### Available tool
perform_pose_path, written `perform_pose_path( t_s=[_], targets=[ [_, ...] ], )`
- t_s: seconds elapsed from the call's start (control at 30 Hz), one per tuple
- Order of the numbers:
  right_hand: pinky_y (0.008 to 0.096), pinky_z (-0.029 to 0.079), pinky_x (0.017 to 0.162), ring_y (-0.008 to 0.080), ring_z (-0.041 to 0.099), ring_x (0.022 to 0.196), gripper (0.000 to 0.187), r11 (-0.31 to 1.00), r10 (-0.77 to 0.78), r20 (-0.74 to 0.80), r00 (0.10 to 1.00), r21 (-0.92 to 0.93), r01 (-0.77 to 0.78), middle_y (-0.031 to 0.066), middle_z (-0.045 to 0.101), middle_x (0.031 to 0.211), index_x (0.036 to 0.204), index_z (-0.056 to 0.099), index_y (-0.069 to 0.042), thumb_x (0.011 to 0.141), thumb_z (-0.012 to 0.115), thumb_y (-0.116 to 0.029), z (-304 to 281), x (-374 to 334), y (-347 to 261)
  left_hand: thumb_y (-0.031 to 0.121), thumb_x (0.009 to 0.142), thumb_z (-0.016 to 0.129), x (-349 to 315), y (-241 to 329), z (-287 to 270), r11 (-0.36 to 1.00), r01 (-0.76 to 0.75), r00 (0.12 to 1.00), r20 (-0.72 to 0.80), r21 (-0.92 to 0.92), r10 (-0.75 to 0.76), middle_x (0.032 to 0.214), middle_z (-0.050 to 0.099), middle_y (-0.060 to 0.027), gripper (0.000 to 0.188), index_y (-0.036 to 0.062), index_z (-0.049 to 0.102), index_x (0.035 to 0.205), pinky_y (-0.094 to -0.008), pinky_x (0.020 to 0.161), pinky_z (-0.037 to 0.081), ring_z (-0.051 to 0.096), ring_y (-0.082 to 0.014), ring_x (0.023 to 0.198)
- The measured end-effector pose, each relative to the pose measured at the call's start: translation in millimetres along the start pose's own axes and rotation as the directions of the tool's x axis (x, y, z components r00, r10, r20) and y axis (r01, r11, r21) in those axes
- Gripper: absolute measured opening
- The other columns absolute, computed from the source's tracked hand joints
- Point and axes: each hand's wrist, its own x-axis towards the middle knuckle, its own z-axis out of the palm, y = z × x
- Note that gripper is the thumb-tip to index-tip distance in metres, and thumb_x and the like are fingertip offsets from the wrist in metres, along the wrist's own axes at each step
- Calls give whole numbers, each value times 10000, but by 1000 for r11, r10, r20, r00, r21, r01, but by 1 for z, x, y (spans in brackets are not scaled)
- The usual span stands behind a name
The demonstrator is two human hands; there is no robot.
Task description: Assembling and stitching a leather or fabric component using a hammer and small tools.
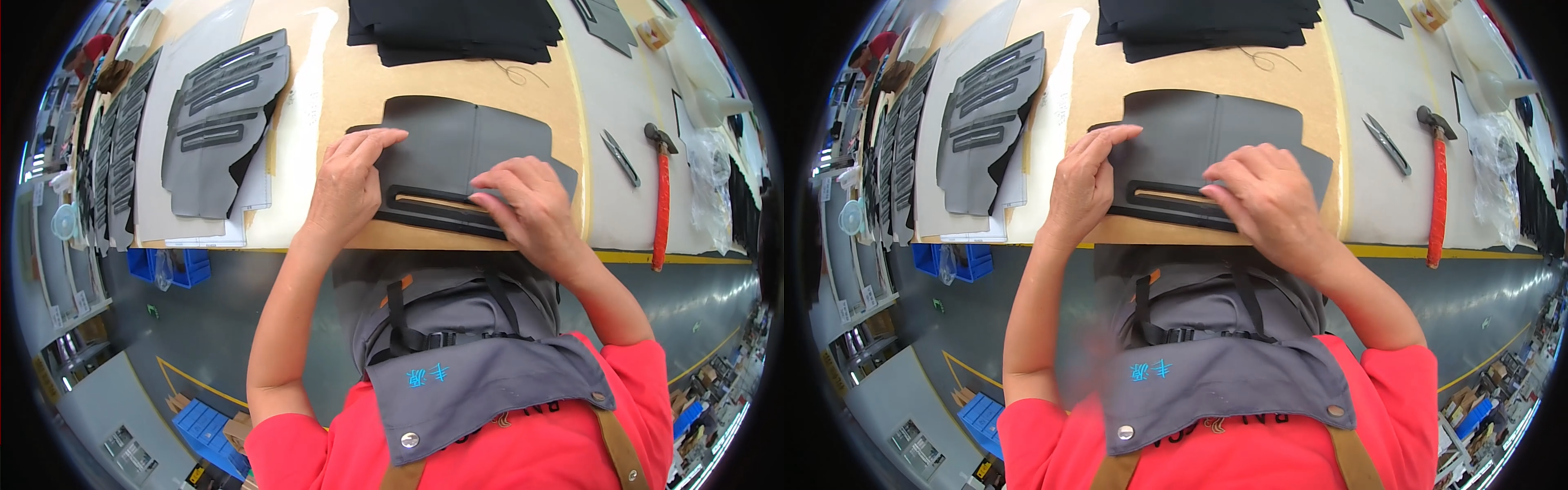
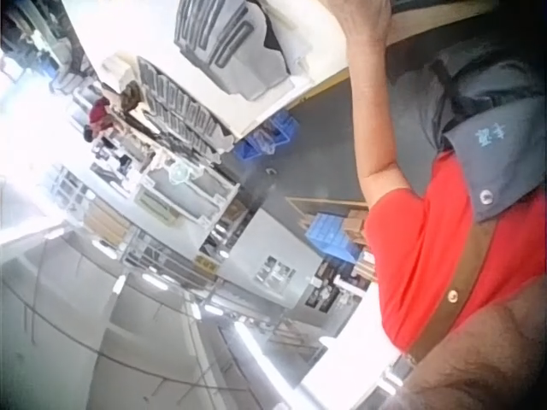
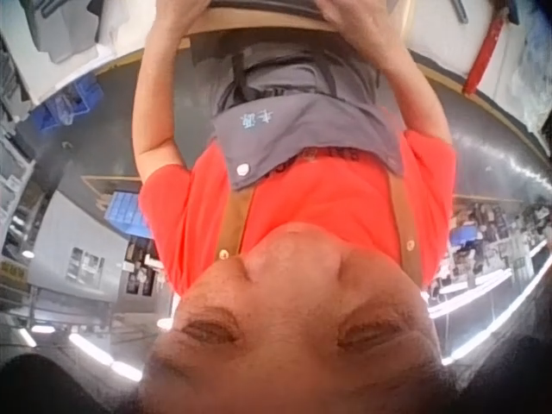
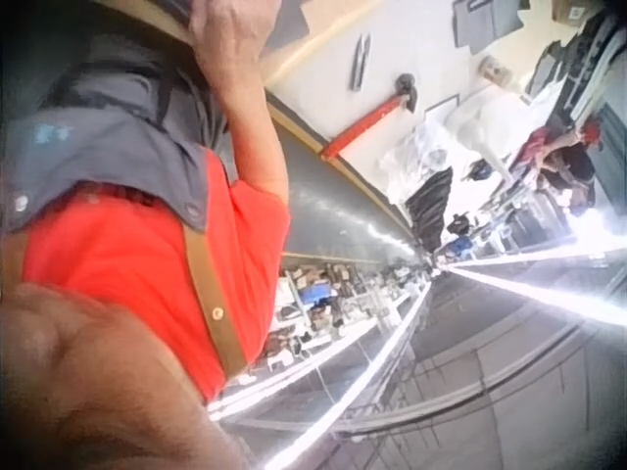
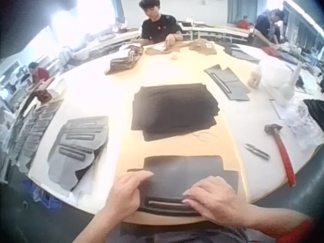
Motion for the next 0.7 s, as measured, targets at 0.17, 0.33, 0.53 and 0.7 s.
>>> perform_pose_path(
  t_s=[0.17, 0.33, 0.53, 0.7],
  targets=[
    [368, 454, 788, 240, 602, 902, 148, 993, 30, 94, 995, 112, -40, 35, 635, 946, 981, 690, -99, 898, 763, -197, 36, 16, -9, -110, 828, 581, -37, 8, -8, 994, -108, 993, -50, 15, 109, 1097, 706, -109, 400, 66, 739, 1151, -410, 915, 515, 668, -310, 1057],
    [377, 450, 768, 242, 584, 875, 145, 997, 5, 144, 990, 75, -16, 43, 597, 901, 920, 660, -97, 868, 770, -176, 47, 22, -20, 9, 844, 710, -79, 11, 4, 986, -118, 992, -33, 118, 123, 1116, 679, -52, 352, 85, 752, 1185, -377, 912, 479, 650, -248, 1046],
    [376, 459, 744, 253, 598, 815, 124, 997, 35, 193, 980, 65, -48, 61, 616, 865, 891, 655, -83, 865, 764, -137, 46, 34, -21, 105, 863, 753, -70, 5, 9, 971, -134, 990, -8, 200, 139, 1180, 649, -23, 389, 95, 733, 1251, -359, 958, 435, 632, -207, 1084],
    [374, 480, 743, 259, 624, 772, 106, 985, 30, 160, 987, 164, -56, 75, 644, 843, 919, 686, -70, 857, 768, -95, 54, 33, -17, 106, 867, 753, -70, 4, 8, 961, -152, 988, 25, 232, 150, 1170, 642, -19, 395, 89, 728, 1261, -361, 965, 431, 628, -196, 1088]
  ],
)
